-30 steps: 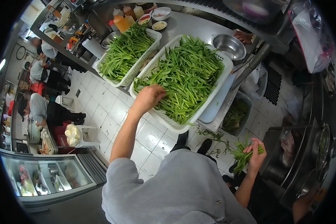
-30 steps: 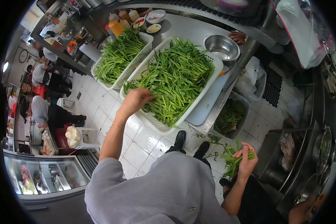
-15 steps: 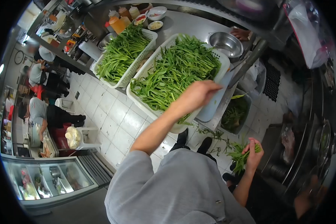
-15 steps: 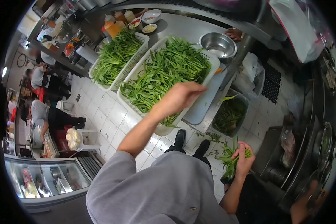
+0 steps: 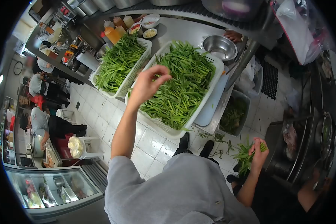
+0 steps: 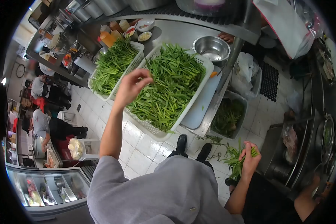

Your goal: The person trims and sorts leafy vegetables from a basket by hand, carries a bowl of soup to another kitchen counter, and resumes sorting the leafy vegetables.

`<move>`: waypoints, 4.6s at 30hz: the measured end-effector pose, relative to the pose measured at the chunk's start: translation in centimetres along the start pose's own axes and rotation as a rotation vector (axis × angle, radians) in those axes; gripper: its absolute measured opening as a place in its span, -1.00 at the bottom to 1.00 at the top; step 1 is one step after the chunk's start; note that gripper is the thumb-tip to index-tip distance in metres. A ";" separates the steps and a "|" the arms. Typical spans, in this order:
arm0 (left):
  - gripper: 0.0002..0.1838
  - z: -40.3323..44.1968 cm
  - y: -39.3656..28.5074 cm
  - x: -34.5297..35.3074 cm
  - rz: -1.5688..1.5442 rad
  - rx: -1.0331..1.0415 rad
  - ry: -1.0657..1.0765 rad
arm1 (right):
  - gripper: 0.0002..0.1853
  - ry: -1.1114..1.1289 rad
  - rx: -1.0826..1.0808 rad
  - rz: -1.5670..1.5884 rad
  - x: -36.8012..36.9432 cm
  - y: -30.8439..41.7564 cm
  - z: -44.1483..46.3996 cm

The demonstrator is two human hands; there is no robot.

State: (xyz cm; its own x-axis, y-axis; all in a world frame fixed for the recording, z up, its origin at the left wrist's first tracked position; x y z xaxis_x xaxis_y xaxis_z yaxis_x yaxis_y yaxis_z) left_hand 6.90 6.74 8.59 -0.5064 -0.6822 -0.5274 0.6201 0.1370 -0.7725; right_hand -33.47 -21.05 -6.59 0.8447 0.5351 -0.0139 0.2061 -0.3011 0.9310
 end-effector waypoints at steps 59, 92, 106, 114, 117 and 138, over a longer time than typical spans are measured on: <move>-0.77 -6.1 1.7 11.2 0.446 0.138 0.392 | -0.84 0.382 -0.035 0.559 9.0 8.6 8.7; -0.78 -1.9 -5.3 -4.0 -0.431 0.010 -0.259 | -0.85 0.359 -0.873 -0.238 19.2 21.7 -5.0; -0.70 -2.5 -1.4 5.6 0.473 0.199 0.225 | -0.79 0.365 -0.335 -0.047 15.3 14.8 -0.1; -0.83 -1.6 -0.5 1.0 0.957 0.341 0.075 | -0.81 0.268 -0.376 0.197 13.8 14.6 0.9; -0.86 -1.3 -4.8 -3.0 0.876 0.317 -0.073 | -0.85 0.250 -0.357 0.079 13.9 15.2 0.3; -0.74 -1.8 -7.8 7.8 -0.054 0.165 0.170 | -0.75 0.466 -0.751 -0.269 22.4 18.1 -2.3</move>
State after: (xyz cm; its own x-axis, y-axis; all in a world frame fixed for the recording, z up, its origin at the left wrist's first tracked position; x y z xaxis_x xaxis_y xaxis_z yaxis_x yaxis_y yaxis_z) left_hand -2.97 1.66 9.87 -0.6266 -0.5526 -0.5495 0.6717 -0.0256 -0.7403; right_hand -11.94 -12.70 10.78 0.4971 0.8255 -0.2672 -0.1457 0.3830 0.9122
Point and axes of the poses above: each hand's wrist, its own z-axis towards the middle knuckle, its own x-axis out of the palm, y = z × x, the point moved 8 cm from there along z, towards the middle knuckle, and after that the axes turned 10 degrees about x, right-handed, at the moved point
